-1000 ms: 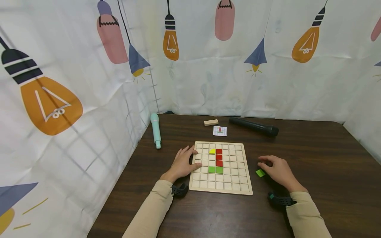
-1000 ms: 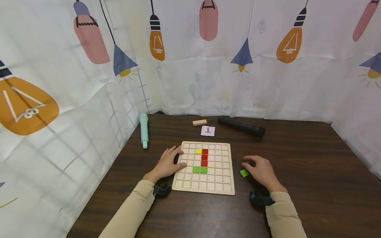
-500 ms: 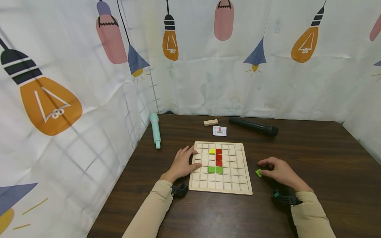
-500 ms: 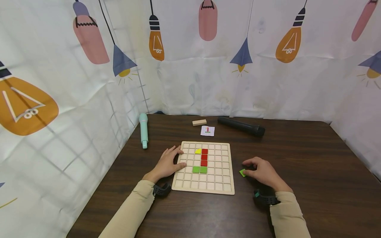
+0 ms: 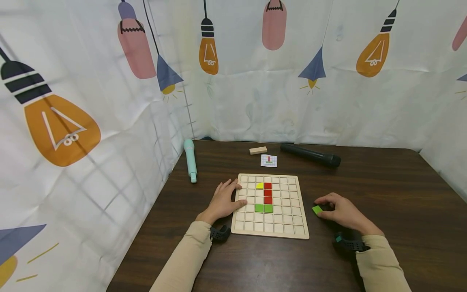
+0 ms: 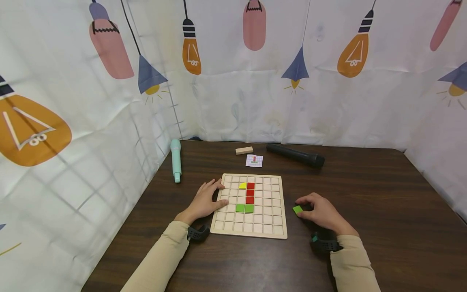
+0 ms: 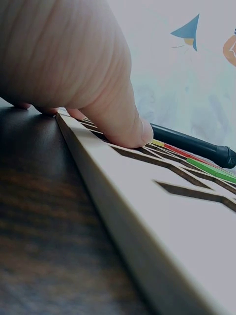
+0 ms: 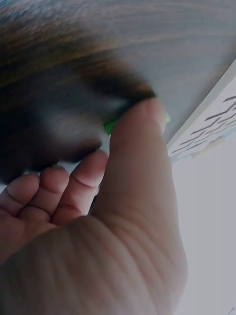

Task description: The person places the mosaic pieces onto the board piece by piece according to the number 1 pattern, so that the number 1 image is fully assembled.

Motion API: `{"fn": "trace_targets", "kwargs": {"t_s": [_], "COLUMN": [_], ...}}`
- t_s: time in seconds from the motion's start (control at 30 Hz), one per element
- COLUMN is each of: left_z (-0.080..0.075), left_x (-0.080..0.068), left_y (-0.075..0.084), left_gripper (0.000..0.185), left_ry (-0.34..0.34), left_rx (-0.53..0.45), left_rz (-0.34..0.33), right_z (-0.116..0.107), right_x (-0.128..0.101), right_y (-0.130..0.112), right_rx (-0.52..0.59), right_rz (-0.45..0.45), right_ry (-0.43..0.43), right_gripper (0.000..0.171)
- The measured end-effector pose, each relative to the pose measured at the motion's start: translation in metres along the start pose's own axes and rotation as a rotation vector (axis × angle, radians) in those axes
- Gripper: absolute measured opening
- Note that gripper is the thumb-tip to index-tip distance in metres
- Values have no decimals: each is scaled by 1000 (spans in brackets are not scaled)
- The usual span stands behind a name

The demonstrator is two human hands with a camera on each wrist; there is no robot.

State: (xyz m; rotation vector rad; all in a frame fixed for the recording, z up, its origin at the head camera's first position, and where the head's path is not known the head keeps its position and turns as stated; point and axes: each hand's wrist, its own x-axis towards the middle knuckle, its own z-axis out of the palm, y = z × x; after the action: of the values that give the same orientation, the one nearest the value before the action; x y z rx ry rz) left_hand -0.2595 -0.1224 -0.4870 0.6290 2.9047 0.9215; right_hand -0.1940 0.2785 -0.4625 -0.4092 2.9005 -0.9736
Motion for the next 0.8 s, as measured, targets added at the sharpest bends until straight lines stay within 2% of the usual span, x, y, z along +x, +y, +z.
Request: {"fn": "trace_targets", "kwargs": {"t_s": [0.2, 0.5, 0.8], "left_z": [0, -1, 0], "left_x": [0, -1, 0], "left_y": [0, 0, 0], "left_gripper": [54, 54, 54], "left_ry": [-3, -4, -1], "left_rx": [-2, 3, 2], "left_rz": [-2, 3, 0], "right_z": [4, 5, 11], "right_x": [2, 1, 6], "right_y": [-1, 1, -1], "right_rx": [-19, -23, -103], "right_rz": [18, 34, 12], "right_ry": [52, 50, 138], "right_gripper": [28, 29, 23]}}
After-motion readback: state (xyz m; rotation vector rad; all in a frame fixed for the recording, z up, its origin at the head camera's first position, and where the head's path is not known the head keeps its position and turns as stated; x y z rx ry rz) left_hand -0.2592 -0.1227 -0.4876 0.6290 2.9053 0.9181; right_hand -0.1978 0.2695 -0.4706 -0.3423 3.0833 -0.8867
